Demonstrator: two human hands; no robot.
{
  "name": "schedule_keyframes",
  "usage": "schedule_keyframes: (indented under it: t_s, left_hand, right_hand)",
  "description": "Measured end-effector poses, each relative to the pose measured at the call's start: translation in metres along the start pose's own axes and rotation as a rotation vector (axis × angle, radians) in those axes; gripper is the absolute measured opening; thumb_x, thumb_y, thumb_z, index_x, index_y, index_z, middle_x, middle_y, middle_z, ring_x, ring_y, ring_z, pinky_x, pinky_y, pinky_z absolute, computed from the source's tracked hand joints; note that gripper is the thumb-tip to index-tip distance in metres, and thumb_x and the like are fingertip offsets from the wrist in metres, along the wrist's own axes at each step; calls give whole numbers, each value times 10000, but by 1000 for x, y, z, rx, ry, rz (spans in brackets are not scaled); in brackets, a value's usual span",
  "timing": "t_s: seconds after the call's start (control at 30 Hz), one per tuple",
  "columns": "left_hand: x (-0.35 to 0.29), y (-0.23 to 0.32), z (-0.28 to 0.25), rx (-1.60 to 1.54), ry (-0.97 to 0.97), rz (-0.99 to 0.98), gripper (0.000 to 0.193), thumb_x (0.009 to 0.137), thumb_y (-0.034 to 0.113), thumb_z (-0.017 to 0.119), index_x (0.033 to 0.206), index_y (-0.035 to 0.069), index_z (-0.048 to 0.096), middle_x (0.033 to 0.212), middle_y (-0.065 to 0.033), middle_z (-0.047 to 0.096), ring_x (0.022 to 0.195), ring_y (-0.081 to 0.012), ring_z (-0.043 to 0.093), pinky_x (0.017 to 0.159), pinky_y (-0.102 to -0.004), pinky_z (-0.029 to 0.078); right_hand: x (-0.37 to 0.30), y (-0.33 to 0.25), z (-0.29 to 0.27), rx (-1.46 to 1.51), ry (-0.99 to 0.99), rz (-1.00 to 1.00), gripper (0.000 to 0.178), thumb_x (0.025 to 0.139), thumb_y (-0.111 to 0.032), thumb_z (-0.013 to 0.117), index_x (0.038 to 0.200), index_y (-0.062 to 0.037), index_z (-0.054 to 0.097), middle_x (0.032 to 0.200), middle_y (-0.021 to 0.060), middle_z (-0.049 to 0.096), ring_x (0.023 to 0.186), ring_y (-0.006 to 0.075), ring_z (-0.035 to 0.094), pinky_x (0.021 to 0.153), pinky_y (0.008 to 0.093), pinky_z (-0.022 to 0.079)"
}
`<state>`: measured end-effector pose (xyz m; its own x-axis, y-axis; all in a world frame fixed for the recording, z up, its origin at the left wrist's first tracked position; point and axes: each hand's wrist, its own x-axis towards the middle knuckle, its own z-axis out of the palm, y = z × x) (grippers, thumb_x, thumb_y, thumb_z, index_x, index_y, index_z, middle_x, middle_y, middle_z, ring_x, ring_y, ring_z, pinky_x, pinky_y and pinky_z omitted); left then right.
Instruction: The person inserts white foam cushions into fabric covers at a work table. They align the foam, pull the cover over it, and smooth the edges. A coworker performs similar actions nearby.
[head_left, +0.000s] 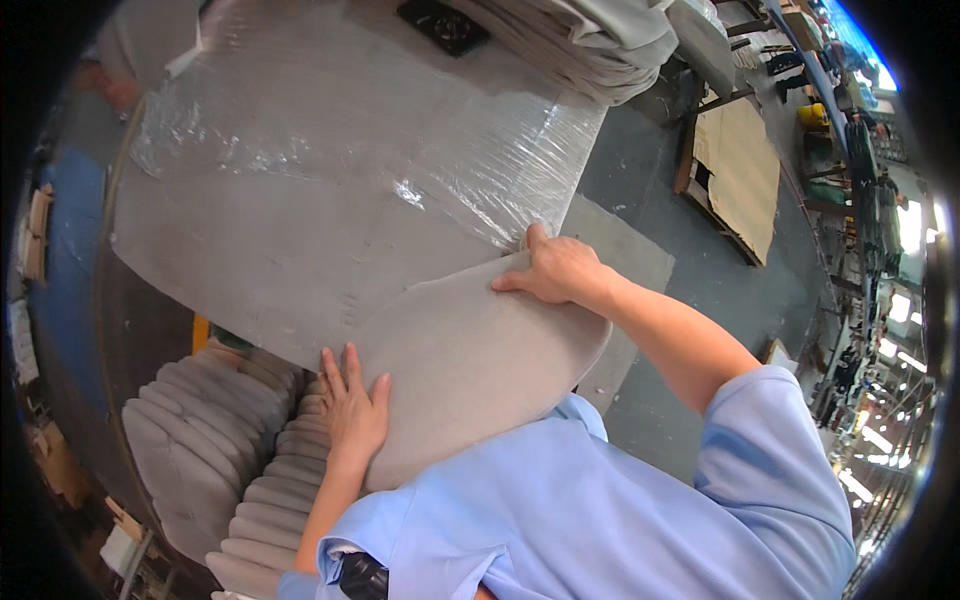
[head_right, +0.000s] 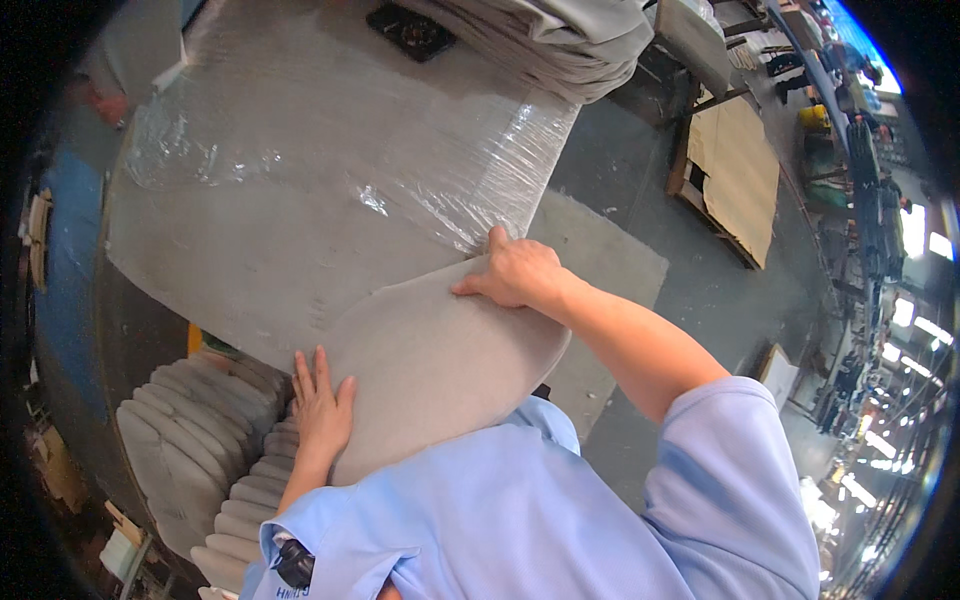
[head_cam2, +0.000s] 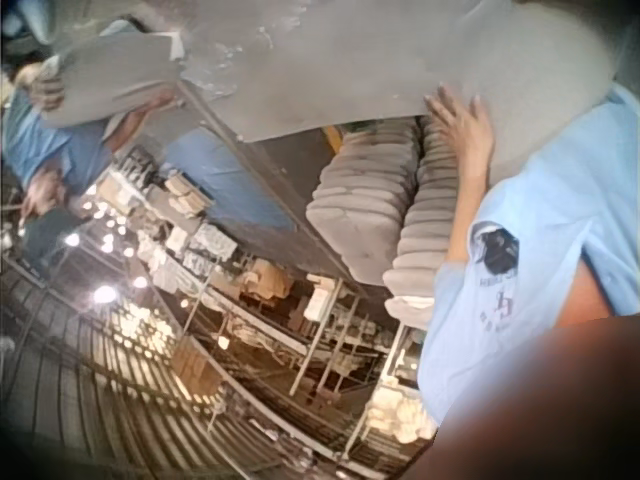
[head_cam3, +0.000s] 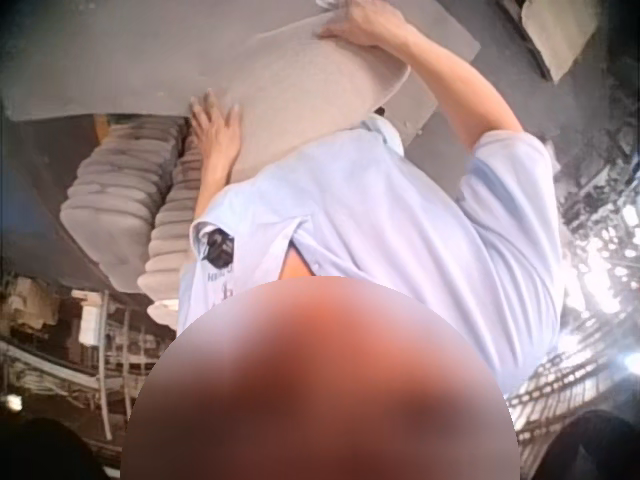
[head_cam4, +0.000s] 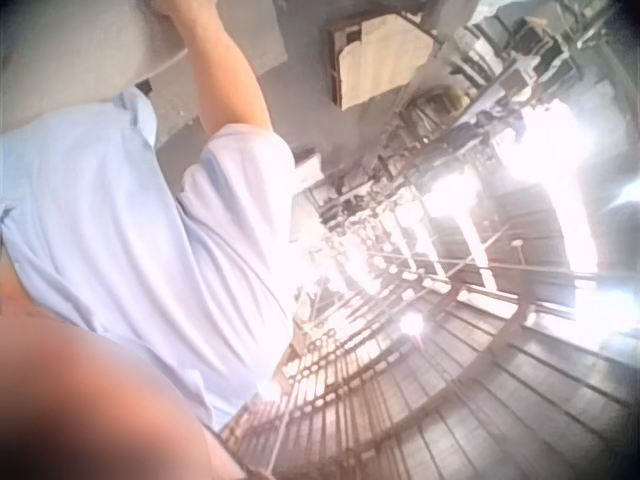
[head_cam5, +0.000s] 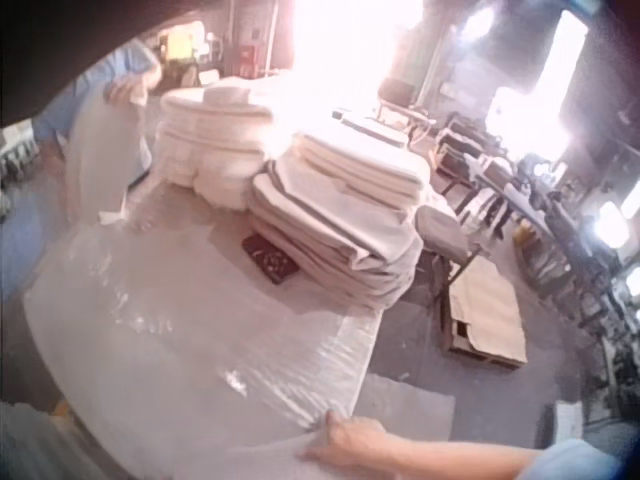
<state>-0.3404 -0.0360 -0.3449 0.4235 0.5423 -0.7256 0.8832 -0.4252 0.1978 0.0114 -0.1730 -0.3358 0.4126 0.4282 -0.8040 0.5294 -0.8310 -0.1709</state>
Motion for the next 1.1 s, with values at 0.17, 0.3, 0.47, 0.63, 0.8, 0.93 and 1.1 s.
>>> schedule_keyframes:
  t_s: [0.17, 0.3, 0.47, 0.63, 0.8, 0.93, 1.1]
  left_hand:
    - [2, 3, -30, -20, 102, 175, 699, 1083, 412, 565, 1681, 126, 344, 1742, -249, 263, 1601, -486, 236, 1276, -608, 235]
    - [-52, 29, -70, -392, -304, 422, 579, 1105, 333, 517, 1607, 49, 472, 1659, -234, 447, 1565, -425, 363, 1292, -515, 254]
    - [-38, 32, -10, -111, -215, 598, 622, 1133, 390, 420, 1657, 57, 388, 1730, -182, 352, 1605, -384, 304, 1305, -504, 239]
    - [1, 42, -4, -43, -269, 523, 675, 1146, 460, 333, 1706, 85, 285, 1783, -122, 252, 1646, -341, 217, 1331, -484, 185]
    - [22, 42, -12, -19, -339, 457, 701, 1149, 514, 265, 1730, 124, 222, 1808, -65, 188, 1666, -294, 159, 1349, -472, 133]
    - [35, 48, -24, 4, -353, 422, 709, 1148, 529, 268, 1722, 114, 242, 1802, -80, 203, 1664, -294, 162, 1349, -458, 137]
    - [24, 22, -27, -136, -165, 455, 598, 1129, 427, 432, 1555, 20, 538, 1618, -235, 508, 1528, -355, 453, 1280, -433, 322]
  right_hand:
    - [-9, 2, 5, -125, 230, -129, 812, 978, -625, 657, 1450, 25, 542, 1322, 285, 667, 1271, 415, 645, 1040, 536, 509]
    - [-65, -11, 17, -93, 71, -566, 648, 1073, -607, 493, 1456, -97, 609, 1521, 201, 560, 1415, 431, 518, 1150, 612, 398]
    - [-116, -38, 47, -406, -21, -749, 706, 1080, -653, 433, 1594, -175, 513, 1657, 149, 460, 1560, 435, 355, 1240, 643, 283]
    - [-72, -49, 49, -341, -199, -682, 750, 1083, -681, 349, 1677, -226, 403, 1750, 138, 324, 1628, 380, 242, 1308, 584, 187]
    - [-41, -62, 45, -314, -311, -637, 747, 1075, -693, 353, 1698, -281, 363, 1779, 104, 273, 1651, 331, 205, 1326, 584, 136]
    - [-29, -68, 38, -287, -311, -640, 717, 1075, -654, 390, 1665, -249, 428, 1744, 117, 346, 1614, 323, 302, 1304, 574, 210]
    - [-35, -60, 16, -188, -419, -612, 677, 1064, -560, 525, 1570, -110, 539, 1644, 182, 482, 1502, 397, 467, 1260, 544, 337]
